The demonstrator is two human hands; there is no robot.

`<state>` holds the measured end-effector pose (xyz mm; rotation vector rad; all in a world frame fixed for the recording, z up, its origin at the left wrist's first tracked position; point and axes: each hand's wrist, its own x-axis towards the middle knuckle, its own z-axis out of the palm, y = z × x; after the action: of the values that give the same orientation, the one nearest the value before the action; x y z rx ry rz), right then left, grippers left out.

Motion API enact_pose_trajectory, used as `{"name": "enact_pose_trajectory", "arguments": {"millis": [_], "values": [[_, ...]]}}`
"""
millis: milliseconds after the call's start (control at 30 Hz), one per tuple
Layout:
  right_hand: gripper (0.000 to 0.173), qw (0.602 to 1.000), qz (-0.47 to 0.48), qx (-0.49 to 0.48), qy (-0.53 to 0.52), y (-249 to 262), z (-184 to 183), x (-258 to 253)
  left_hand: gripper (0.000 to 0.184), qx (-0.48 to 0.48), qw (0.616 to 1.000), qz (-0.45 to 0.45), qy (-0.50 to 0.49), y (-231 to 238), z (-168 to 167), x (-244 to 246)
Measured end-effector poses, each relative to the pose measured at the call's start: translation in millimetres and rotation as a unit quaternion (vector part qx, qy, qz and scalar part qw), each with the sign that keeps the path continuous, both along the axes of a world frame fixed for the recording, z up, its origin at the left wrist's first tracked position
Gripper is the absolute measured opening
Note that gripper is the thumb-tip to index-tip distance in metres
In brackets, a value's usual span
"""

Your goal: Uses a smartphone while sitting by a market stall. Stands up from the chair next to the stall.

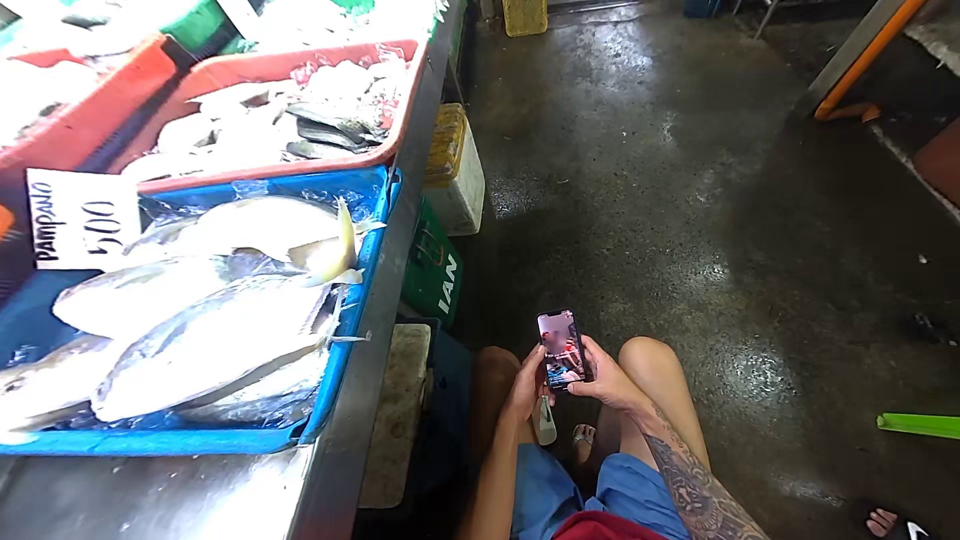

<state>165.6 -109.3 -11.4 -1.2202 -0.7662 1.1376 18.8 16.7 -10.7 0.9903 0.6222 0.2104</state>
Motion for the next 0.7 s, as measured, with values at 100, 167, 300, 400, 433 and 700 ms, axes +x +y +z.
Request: {"name": "enact_pose_trajectory", "arguments": {"millis": [100,167,300,400,433,700], "values": [[0.104,1.000,-0.001,0.000,0.006,0.0,0.2,-0.4,0.050,-0.002,1.000,0.001,0.001,0.2,-0.7,0.2],[0.105,1.000,-0.001,-0.001,0.005,-0.5,0.6,-0.4,0.049,-0.005,1.000,0.000,-0.001,0.2,-0.3,0.5],[0.106,1.000,-0.003,-0.001,0.003,0.1,0.1,-0.7,0.050,-0.003,1.000,0.002,0.005,0.1,0.0,0.9],[0.106,1.000,-0.003,-0.001,0.003,0.2,0.8,-0.9,0.050,-0.001,1.000,0.003,0.010,-0.2,0.6,0.6],[0.105,1.000,-0.001,0.001,0.003,0.0,0.2,-0.7,0.049,-0.001,1.000,0.002,0.008,-0.5,1.3,0.3],[0.107,1.000,-0.001,0.012,0.001,1.2,-4.0,-0.4,0.049,0.000,1.000,0.002,0.004,0.5,-1.2,0.8]]}}
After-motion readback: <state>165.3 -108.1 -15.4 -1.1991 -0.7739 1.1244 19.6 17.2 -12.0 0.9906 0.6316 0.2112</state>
